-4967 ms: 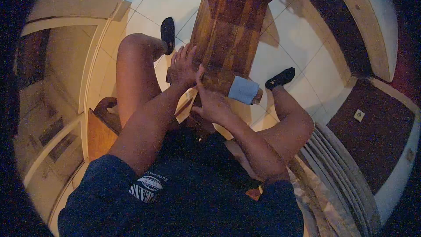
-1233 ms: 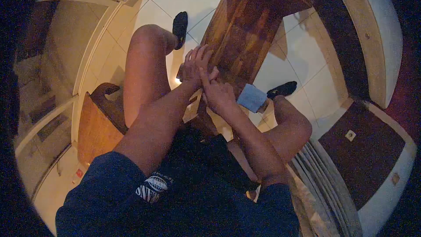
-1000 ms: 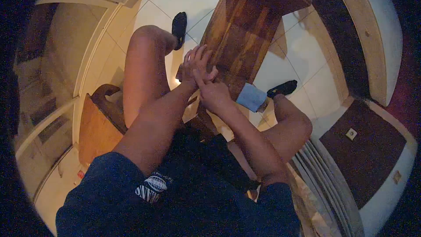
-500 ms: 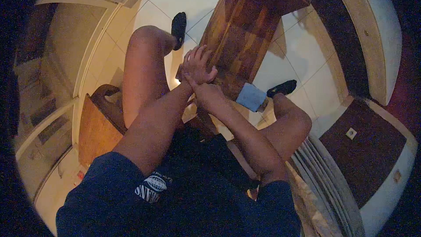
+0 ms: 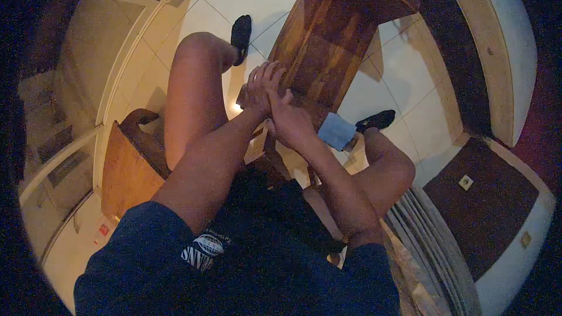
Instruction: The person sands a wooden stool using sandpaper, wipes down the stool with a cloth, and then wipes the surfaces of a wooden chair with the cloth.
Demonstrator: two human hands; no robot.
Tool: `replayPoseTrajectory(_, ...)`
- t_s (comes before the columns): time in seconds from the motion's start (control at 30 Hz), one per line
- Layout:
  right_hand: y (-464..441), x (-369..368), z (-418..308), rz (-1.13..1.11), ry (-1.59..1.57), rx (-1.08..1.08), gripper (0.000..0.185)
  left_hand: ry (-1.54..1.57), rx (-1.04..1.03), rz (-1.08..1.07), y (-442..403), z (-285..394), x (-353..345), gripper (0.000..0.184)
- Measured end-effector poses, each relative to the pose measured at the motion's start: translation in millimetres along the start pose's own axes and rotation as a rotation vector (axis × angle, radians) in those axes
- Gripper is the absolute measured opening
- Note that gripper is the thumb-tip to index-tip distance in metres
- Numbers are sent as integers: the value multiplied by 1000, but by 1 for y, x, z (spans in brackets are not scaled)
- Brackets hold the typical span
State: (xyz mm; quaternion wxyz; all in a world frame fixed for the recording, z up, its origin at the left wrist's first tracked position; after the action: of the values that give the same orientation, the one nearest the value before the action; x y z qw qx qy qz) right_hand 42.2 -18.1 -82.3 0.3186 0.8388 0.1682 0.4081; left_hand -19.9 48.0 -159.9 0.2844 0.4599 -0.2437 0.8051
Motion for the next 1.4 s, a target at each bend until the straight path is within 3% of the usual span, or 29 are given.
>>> replayPoseTrajectory(0.43,-6,-34,1,-70,52,101,75,-67,-26,109,-1,2,2,68)
replayPoseTrajectory(0.53,-4,-37,-4,-39,69,206,77,-72,-37,133,-2,5,7,65)
replayPoseTrajectory(0.8,-5,-27,-4,-24,-39,25,80,-26,-28,75,0,2,3,67)
replayPoseTrajectory(1.07,-9,-43,-11,-58,63,170,88,-17,-13,84,1,-1,-3,67)
replayPoseTrajectory(1.4,-10,-42,-13,-84,95,147,86,-9,-5,49,0,0,-1,65)
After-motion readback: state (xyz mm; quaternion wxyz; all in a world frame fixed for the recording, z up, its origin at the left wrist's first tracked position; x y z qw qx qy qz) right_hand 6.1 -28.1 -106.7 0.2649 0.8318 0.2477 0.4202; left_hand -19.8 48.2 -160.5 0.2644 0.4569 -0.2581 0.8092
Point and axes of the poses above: each hand's wrist, its own y-axis away from the middle knuckle, its own x-axis out of the back of the hand, z = x × y, the point moved 8 cm from there along -y, towards the middle knuckle, and after that the axes turned 13 degrees about -x, right-handed, at the moved point
